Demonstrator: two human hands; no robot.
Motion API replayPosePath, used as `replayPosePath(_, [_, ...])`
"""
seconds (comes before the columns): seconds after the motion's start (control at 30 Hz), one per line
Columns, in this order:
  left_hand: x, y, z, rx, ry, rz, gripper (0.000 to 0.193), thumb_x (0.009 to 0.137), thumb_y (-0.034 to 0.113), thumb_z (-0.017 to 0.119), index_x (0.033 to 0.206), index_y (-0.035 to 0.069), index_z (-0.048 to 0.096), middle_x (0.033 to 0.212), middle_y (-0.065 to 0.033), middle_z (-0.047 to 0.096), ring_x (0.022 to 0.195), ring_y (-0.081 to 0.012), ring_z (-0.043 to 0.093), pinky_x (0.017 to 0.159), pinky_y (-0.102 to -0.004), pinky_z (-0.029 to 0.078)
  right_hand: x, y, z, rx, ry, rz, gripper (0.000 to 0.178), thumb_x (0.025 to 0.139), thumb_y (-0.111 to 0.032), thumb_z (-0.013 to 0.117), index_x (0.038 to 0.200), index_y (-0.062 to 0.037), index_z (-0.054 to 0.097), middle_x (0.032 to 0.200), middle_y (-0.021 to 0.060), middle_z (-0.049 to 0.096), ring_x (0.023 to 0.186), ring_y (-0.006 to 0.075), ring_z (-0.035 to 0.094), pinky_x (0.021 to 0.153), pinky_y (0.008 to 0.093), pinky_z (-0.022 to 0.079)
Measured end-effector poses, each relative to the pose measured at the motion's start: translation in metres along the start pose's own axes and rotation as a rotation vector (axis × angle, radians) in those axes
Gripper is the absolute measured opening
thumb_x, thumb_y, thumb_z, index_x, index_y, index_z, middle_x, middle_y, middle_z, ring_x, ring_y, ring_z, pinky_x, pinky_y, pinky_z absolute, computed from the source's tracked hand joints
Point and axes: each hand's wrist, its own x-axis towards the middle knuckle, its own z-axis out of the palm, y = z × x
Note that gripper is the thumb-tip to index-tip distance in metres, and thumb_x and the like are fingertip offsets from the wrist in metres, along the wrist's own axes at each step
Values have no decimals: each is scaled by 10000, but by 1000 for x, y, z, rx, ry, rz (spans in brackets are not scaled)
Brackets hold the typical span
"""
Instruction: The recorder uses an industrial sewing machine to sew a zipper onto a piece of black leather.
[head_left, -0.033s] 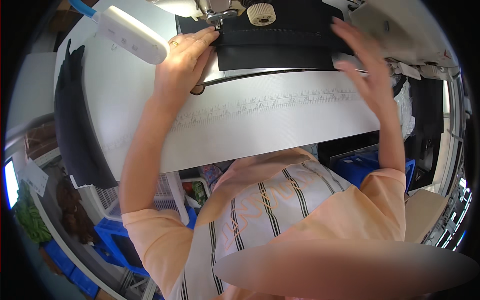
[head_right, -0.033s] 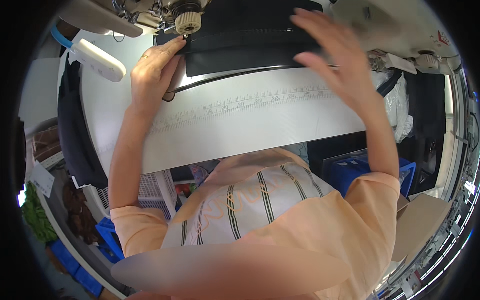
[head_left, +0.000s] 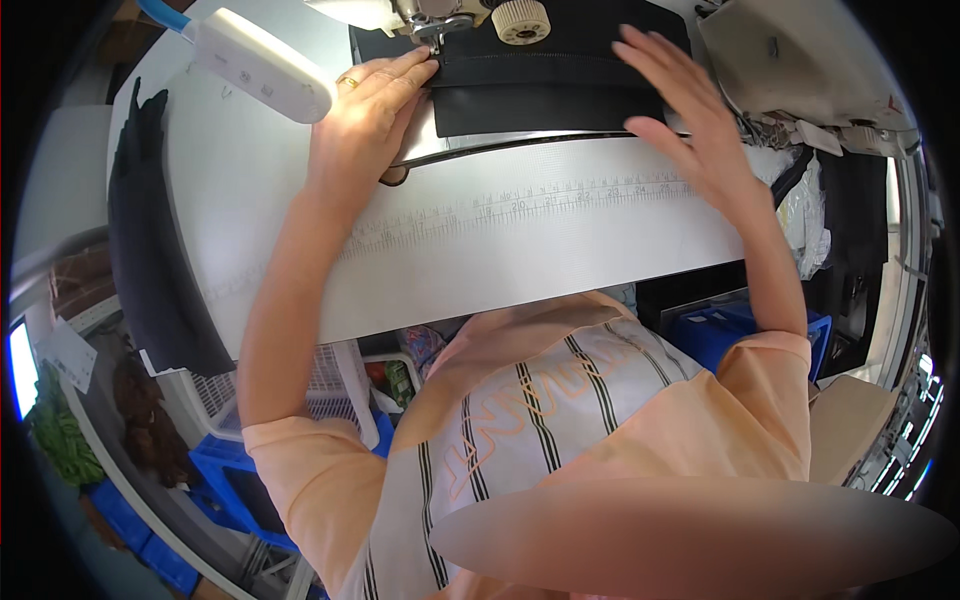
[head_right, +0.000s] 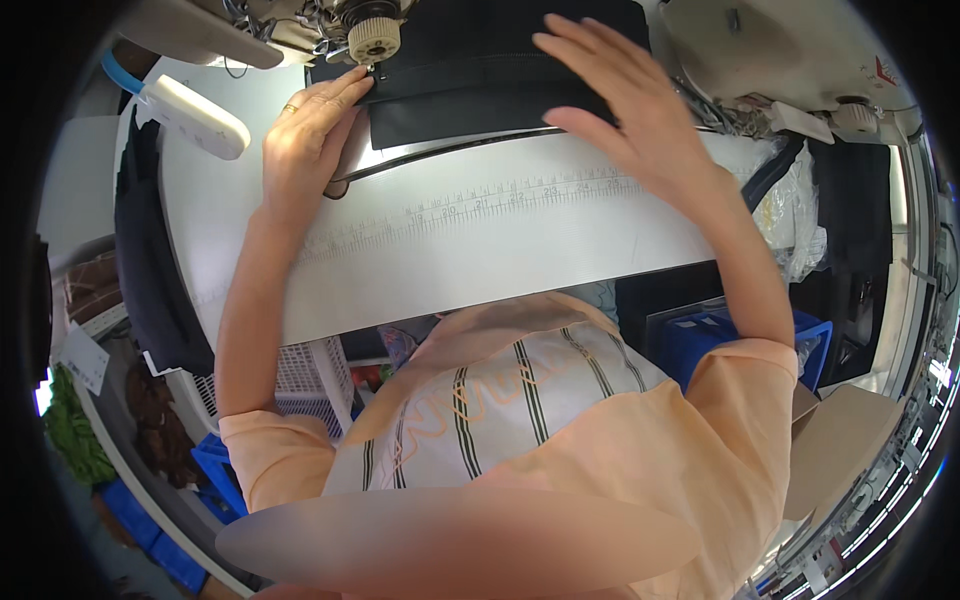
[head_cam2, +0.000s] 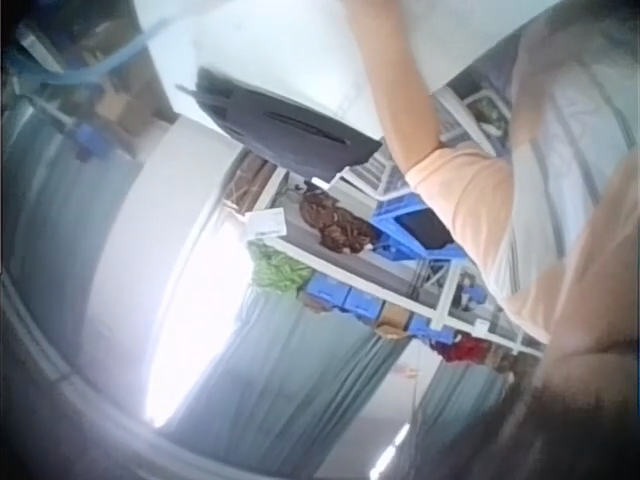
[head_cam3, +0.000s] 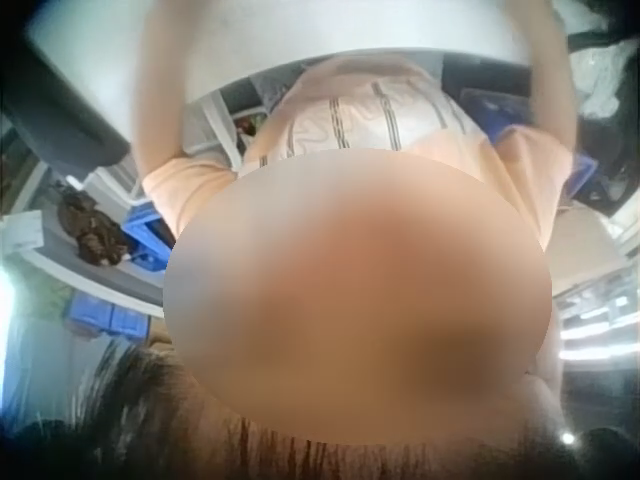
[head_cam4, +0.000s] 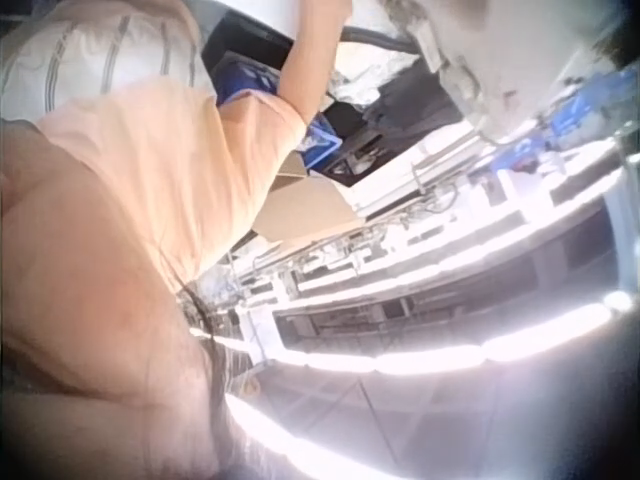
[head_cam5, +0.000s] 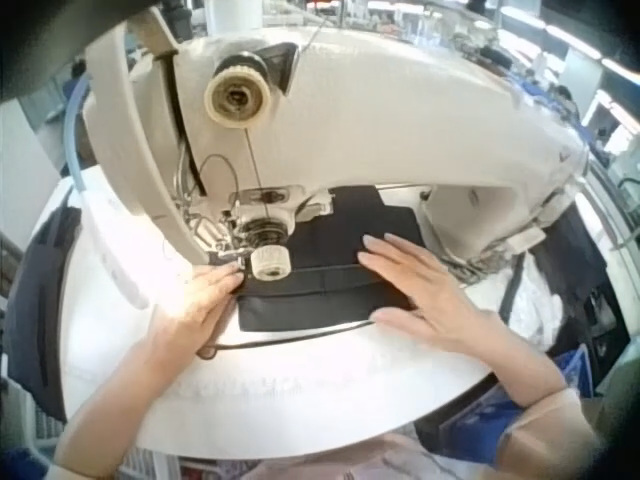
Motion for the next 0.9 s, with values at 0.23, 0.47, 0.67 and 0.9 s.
replayPosePath(0.23, [-41,59,-34,75,-141,91,293,774,41,637,1063,26,683,1128,-91,685,1003,-254,654,877,-382,515,-43,-20,16,-118,-121,-80,531,809,-314,731,1283,-114,600,1404,37,533,1277,284,478,1029,414,411])
replayPosePath(0.47, [-22,72,-33,-73,-120,-166,265,787,41,705,1048,-3,698,937,-80,690,868,-253,639,808,-376,502,-41,-66,28,255,-15,-368,467,793,-279,731,1151,3,627,1207,156,636,1075,323,626,847,419,534])
replayPosePath(0.67, [28,10,-45,-799,-771,-702,369,958,378,603,898,24,689,605,44,466,531,-45,424,483,-235,444,-1,-85,61,146,-49,-403,528,771,-257,745,1201,2,580,1259,145,591,1152,302,583,941,413,503])
replayPosePath(0.9, [40,4,-42,-721,-782,-676,377,955,334,625,709,52,584,609,64,411,548,-35,391,485,-226,334,12,-69,61,25,-208,-350,701,828,-360,703,1393,-39,442,1474,102,423,1407,248,345,1146,415,320])
